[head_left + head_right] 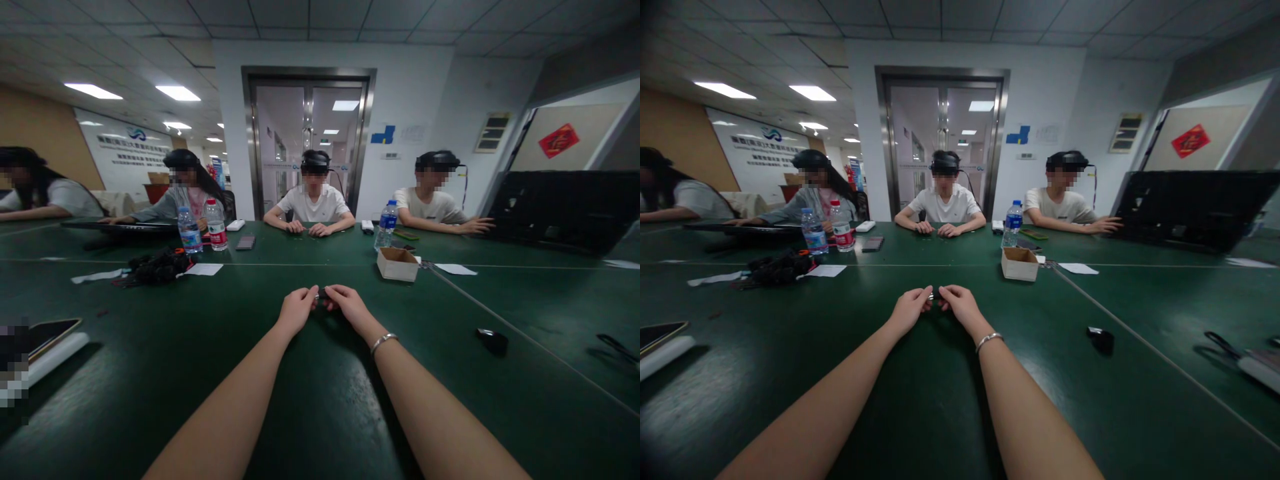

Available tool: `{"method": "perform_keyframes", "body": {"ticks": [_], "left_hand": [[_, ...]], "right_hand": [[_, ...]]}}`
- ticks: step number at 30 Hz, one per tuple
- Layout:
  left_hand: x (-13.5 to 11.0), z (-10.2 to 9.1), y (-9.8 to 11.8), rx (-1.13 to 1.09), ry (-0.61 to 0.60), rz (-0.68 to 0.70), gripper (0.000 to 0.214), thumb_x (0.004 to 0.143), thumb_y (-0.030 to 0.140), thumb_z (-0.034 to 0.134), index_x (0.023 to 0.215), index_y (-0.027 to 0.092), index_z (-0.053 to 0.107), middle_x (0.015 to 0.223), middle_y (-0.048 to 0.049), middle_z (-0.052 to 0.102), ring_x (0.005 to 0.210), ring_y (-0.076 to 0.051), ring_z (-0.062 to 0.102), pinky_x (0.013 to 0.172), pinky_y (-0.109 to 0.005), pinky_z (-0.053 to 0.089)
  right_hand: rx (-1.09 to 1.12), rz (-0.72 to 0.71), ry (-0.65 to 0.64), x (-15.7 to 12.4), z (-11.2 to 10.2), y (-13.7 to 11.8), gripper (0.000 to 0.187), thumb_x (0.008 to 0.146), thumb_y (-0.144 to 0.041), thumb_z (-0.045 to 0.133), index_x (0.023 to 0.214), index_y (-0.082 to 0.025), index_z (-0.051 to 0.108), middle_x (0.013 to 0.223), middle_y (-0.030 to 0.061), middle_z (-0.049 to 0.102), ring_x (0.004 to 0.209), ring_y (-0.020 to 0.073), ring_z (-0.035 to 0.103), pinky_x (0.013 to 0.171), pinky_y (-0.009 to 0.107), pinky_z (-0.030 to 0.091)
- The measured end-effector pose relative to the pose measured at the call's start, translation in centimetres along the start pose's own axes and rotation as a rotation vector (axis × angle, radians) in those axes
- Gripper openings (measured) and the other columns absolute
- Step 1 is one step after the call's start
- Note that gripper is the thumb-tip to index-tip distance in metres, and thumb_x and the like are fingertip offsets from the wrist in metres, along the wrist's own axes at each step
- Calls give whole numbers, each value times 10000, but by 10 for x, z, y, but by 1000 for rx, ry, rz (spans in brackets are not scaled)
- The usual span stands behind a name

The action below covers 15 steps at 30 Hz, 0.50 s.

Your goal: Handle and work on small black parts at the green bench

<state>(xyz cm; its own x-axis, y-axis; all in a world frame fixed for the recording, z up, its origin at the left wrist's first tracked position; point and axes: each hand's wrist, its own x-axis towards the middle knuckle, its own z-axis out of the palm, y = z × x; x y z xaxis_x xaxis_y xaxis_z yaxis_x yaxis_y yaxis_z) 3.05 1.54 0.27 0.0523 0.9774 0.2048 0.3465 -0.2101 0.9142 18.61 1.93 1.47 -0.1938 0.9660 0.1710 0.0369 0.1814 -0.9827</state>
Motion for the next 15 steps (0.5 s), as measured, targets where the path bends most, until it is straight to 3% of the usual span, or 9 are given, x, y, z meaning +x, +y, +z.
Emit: {"method": "perform_keyframes", "body": {"ticks": [6, 8, 12, 15], "left_hand": [[-3, 0, 3, -68, 13, 26, 292, 750, 464, 569, 828, 183, 590, 753, -24, 645, 679, -145, 599, 645, -254, 447], [-3, -1, 3, -31, 8, 19, 296, 763, 467, 544, 780, 177, 601, 736, -29, 644, 676, -148, 595, 645, -256, 447], [-3, -1, 5, 56, 8, -8, 503, 816, 579, 379, 637, 165, 599, 641, -40, 616, 627, -156, 570, 627, -268, 436], [-5, 0, 8, -28, 10, -24, 469, 809, 575, 400, 691, 167, 598, 670, -40, 624, 632, -156, 582, 623, -267, 441]], "right_hand": [[38, 10, 20, 0, -1, 2, 367, 672, -484, 664, 796, -139, 653, 638, 6, 608, 551, 102, 528, 598, 253, 406], [44, 7, 21, 0, -2, 3, 363, 667, -479, 669, 796, -140, 653, 640, 5, 611, 550, 101, 528, 595, 251, 408], [39, 9, 11, 0, -2, 3, 344, 680, -471, 663, 791, -145, 658, 657, 12, 624, 556, 102, 535, 587, 248, 409], [51, 18, 28, 1, -2, 3, 343, 677, -472, 666, 794, -149, 661, 650, 13, 623, 552, 106, 539, 573, 248, 408]]}}
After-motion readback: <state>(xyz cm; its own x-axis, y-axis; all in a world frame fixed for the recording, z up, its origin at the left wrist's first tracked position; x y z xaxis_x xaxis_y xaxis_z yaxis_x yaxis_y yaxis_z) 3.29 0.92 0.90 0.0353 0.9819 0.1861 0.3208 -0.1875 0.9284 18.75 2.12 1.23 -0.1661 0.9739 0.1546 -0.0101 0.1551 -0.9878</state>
